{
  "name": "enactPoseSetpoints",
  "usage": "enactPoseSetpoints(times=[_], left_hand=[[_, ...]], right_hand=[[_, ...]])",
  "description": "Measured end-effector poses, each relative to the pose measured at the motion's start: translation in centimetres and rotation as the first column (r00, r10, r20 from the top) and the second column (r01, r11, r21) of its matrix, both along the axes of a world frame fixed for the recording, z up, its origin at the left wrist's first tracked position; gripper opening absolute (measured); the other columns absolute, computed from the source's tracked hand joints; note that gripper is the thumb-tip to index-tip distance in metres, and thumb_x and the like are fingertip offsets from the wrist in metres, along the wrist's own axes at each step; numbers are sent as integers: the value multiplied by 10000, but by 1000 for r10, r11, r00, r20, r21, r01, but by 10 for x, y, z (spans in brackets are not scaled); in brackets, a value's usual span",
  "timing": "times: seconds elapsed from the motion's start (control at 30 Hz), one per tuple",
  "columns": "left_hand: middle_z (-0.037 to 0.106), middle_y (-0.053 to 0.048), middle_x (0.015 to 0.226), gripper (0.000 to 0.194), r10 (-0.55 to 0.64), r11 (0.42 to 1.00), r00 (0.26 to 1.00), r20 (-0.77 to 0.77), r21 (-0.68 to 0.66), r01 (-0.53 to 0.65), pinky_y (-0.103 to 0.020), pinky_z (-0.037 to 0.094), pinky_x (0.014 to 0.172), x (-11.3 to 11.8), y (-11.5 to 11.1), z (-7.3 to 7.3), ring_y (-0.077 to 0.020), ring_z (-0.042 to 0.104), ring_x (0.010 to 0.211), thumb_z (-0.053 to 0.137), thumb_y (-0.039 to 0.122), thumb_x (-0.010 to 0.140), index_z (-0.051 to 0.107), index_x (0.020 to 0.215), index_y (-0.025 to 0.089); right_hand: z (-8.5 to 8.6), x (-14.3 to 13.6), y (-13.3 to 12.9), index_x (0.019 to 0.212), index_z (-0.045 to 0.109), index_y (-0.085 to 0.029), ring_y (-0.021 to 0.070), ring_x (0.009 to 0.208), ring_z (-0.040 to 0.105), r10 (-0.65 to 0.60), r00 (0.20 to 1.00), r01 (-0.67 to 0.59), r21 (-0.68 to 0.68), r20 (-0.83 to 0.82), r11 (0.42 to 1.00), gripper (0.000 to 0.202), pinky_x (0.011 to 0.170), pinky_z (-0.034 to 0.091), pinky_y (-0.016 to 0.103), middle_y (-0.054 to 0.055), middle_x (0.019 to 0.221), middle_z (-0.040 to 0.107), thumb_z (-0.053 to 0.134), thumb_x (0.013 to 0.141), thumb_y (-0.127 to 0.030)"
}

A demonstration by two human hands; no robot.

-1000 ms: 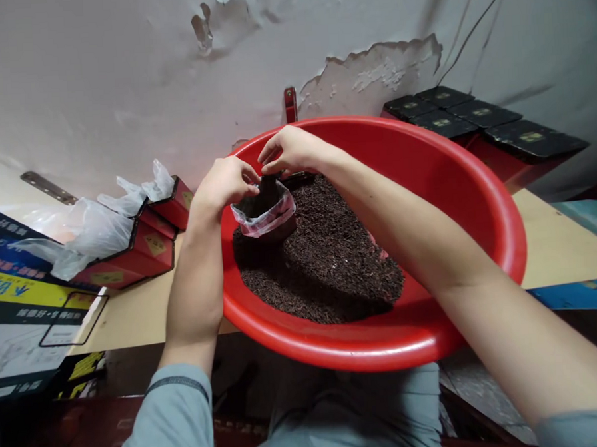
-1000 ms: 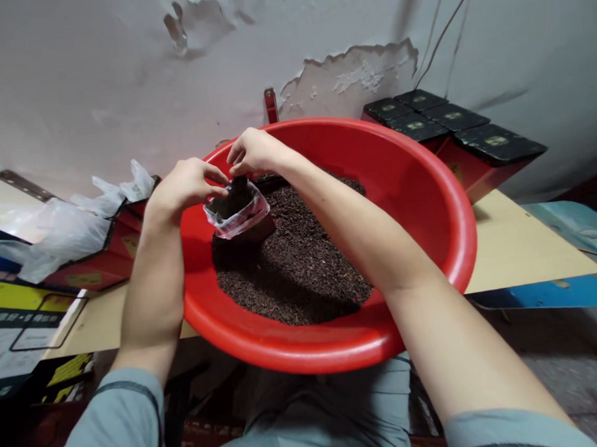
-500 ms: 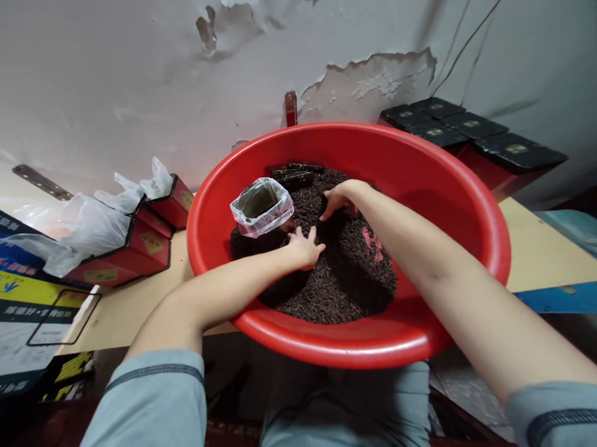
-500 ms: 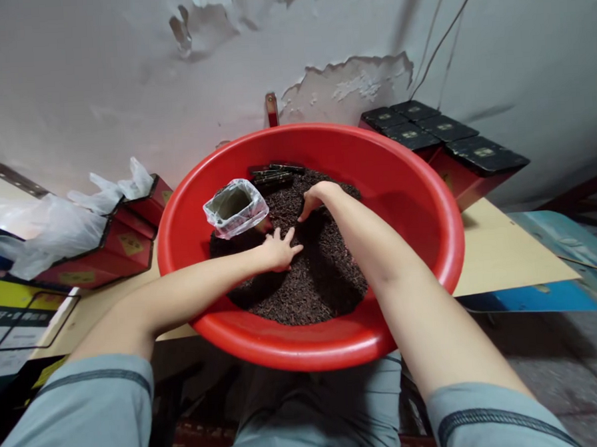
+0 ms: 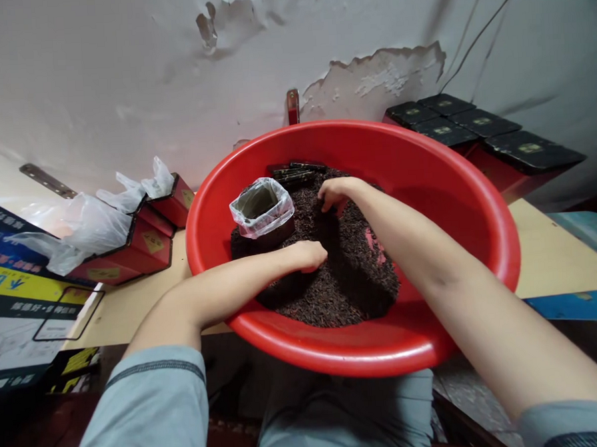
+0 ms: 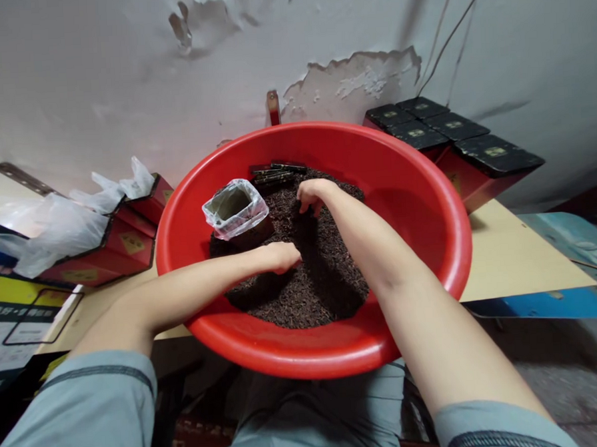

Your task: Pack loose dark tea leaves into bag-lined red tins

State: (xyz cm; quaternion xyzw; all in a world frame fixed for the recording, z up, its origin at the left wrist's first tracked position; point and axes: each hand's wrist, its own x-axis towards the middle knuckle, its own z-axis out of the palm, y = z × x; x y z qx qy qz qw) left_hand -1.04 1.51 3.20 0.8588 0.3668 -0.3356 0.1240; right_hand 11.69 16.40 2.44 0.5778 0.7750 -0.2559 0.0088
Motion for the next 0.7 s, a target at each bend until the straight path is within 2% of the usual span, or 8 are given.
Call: enactPoseSetpoints(times=[0.1,0.2,0.27,0.33,0.43,0.57,0.63,0.7], left_hand=[[816,-179,1107,352,-21,999,997,81,36,18,-342,575,756,-3,5,33,-284,768,943,655,-21,814,829,1085,120],[817,-127,1093,366,-64,988,965,254,151,26,-329,549,889,-26,9,88,-255,741,993,671,13,821,822,1132,131],[809,-78,1041,303,-11,950,903,430,287,-125,-318,532,901,-52,11,124,-227,721,960,736,68,804,826,1077,164],[802,-65,990,272,129,869,849,513,354,-346,-307,513,856,-81,15,147,-196,691,883,763,77,799,817,1054,155],[766,-18,822,167,364,758,748,555,290,-584,-263,510,751,-114,27,151,-173,680,789,804,138,794,793,953,189],[750,-3,812,131,539,724,619,572,61,-687,-236,541,720,-134,45,132,-173,728,786,799,144,777,738,892,155],[766,-9,908,185,583,697,550,598,-19,-717,-249,562,752,-138,49,128,-173,743,800,763,115,791,740,974,129],[774,-20,988,261,535,703,547,644,20,-711,-291,581,826,-135,47,130,-201,748,877,731,78,797,750,1049,141]], right_hand=[[23,-4,5,1036,809,-166,208,721,762,-88,990,75,-108,-114,991,447,711,658,359,20,797,762,981,668,-352],[57,-12,6,973,816,-195,203,708,750,6,934,-4,6,-356,1000,339,702,667,365,18,793,759,964,701,-333],[80,-23,1,1028,813,-189,200,744,747,102,860,-9,186,-500,983,353,726,670,362,36,870,775,950,723,-303],[98,-37,-9,1111,799,-169,201,799,747,185,786,31,337,-589,941,397,756,665,350,52,945,783,927,749,-268],[107,-63,-29,1141,793,-157,204,844,749,283,733,-36,380,-618,924,400,778,658,334,47,956,789,900,760,-216],[100,-83,-47,1056,823,-176,206,876,756,377,759,-191,372,-532,909,362,820,648,327,33,963,806,880,704,-113],[98,-84,-48,1042,833,-180,208,871,762,382,789,-209,374,-482,903,349,830,643,331,42,969,814,852,706,-88],[101,-79,-46,1035,840,-183,214,872,767,375,820,-204,390,-434,898,320,850,638,340,50,958,817,829,727,-97]])
